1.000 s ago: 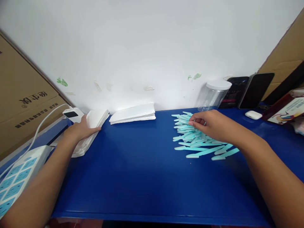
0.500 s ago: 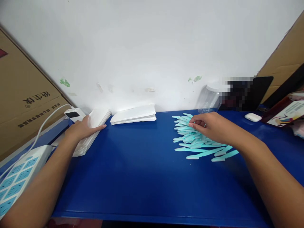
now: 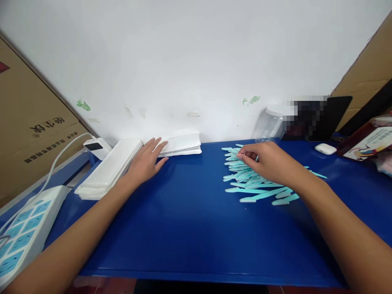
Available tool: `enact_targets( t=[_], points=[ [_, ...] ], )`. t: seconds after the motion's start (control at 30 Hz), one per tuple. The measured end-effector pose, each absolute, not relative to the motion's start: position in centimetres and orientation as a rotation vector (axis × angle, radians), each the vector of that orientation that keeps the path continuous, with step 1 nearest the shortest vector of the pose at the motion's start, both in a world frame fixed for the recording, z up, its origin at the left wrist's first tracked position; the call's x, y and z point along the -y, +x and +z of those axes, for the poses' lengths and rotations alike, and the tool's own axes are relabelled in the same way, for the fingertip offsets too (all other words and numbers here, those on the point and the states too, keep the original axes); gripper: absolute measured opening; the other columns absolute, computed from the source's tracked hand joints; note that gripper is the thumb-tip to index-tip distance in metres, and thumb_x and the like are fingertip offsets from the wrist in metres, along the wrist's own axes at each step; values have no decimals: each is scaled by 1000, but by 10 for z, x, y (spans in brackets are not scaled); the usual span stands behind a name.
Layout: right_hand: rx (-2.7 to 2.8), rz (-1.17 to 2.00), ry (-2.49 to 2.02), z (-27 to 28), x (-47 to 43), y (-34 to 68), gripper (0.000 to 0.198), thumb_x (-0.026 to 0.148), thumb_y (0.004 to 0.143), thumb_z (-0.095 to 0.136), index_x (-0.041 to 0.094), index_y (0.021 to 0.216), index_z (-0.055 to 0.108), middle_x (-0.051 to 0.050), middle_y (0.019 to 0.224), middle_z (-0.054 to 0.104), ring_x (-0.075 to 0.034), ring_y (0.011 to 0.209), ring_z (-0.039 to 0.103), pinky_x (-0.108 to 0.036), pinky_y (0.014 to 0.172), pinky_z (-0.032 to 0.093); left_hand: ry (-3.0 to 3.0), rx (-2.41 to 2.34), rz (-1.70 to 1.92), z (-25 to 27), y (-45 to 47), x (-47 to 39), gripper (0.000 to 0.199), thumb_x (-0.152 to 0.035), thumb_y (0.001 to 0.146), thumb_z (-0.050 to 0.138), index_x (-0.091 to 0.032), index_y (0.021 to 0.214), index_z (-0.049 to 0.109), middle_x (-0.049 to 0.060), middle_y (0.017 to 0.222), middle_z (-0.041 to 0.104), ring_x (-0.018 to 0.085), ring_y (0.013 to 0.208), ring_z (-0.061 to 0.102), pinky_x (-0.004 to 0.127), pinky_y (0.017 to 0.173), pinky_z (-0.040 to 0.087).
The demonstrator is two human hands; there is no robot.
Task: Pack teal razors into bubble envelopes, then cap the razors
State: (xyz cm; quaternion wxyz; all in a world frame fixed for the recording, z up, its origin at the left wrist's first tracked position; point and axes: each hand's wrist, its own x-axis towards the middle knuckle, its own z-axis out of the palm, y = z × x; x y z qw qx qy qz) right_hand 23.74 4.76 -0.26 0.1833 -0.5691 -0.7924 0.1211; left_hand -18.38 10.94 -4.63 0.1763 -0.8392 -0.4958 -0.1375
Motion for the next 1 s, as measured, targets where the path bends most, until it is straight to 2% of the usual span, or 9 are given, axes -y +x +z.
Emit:
enact_targets(
  t=[0.1, 0.17, 0.27, 0.43, 0.63, 0.77, 0.87, 0.93, 1.0],
  points=[
    [2241, 330, -1548, -7, -47, 230, 46, 58, 104, 55, 20, 106, 81, -9, 84, 79, -24, 71, 70, -34, 65, 48, -2328, 1480, -275, -57, -178, -129, 70, -49, 111, 50, -14, 170, 36, 25, 173, 41, 44, 159, 39, 58, 126, 38],
    [2251, 335, -1528, -11, -48, 227, 46, 57, 104, 54, 20, 105, 81, -7, 79, 78, -23, 67, 68, -33, 64, 47, -2341, 1507, -213, -60, -183, -138, 67, -49, 113, 45, -13, 169, 38, 24, 164, 54, 42, 147, 55, 54, 118, 47],
    [2272, 357, -1512, -16, -48, 225, 42, 55, 105, 55, 21, 101, 81, -5, 71, 75, -20, 61, 66, -32, 60, 44, -2365, 1482, -181, -58, -191, -142, 54, -35, 113, 43, -17, 165, 47, 18, 145, 70, 35, 126, 70, 46, 102, 55],
    [2294, 358, -1477, -21, -49, 223, 39, 52, 105, 55, 22, 99, 80, -3, 70, 75, -19, 59, 64, -31, 60, 42, -2364, 1410, -205, -50, -193, -136, 49, -14, 106, 45, -17, 152, 60, 17, 126, 78, 34, 116, 71, 46, 94, 53],
    [2281, 344, -1473, -22, -49, 225, 40, 53, 105, 56, 22, 99, 81, -3, 69, 75, -18, 58, 64, -31, 60, 43, -2353, 1332, -324, -41, -190, -127, 50, -7, 104, 36, -14, 143, 68, 21, 120, 78, 36, 114, 70, 51, 94, 51],
    [2241, 417, -1473, -16, -44, 218, 42, 55, 104, 60, 20, 99, 82, -4, 70, 75, -19, 60, 64, -31, 61, 45, -2330, 1295, -411, -30, -184, -110, 52, -10, 108, 30, -16, 139, 71, 20, 120, 78, 35, 109, 72, 50, 89, 54],
    [1969, 848, -1452, -14, -35, 196, 48, 63, 101, 65, 18, 103, 81, -10, 88, 80, -20, 70, 69, -32, 64, 55, -2375, 1235, -586, -24, -168, -87, 42, -22, 112, 37, -23, 127, 76, 16, 112, 80, 31, 101, 74, 46, 88, 55],
    [1599, 1371, -1353, -17, -27, 173, 54, 67, 100, 65, 16, 114, 79, -16, 110, 81, -23, 83, 74, -35, 69, 64, -2494, 1160, -776, -23, -150, -66, 34, -28, 111, 46, -25, 116, 79, 13, 99, 80, 28, 91, 74, 44, 85, 56],
    [1231, 1815, -1166, -24, -18, 150, 55, 66, 100, 65, 16, 121, 74, -19, 123, 78, -27, 98, 77, -42, 77, 69, -2668, 1088, -944, -25, -128, -45, 28, -29, 109, 53, -26, 113, 80, 14, 99, 80, 28, 88, 74, 43, 82, 57]
  ],
)
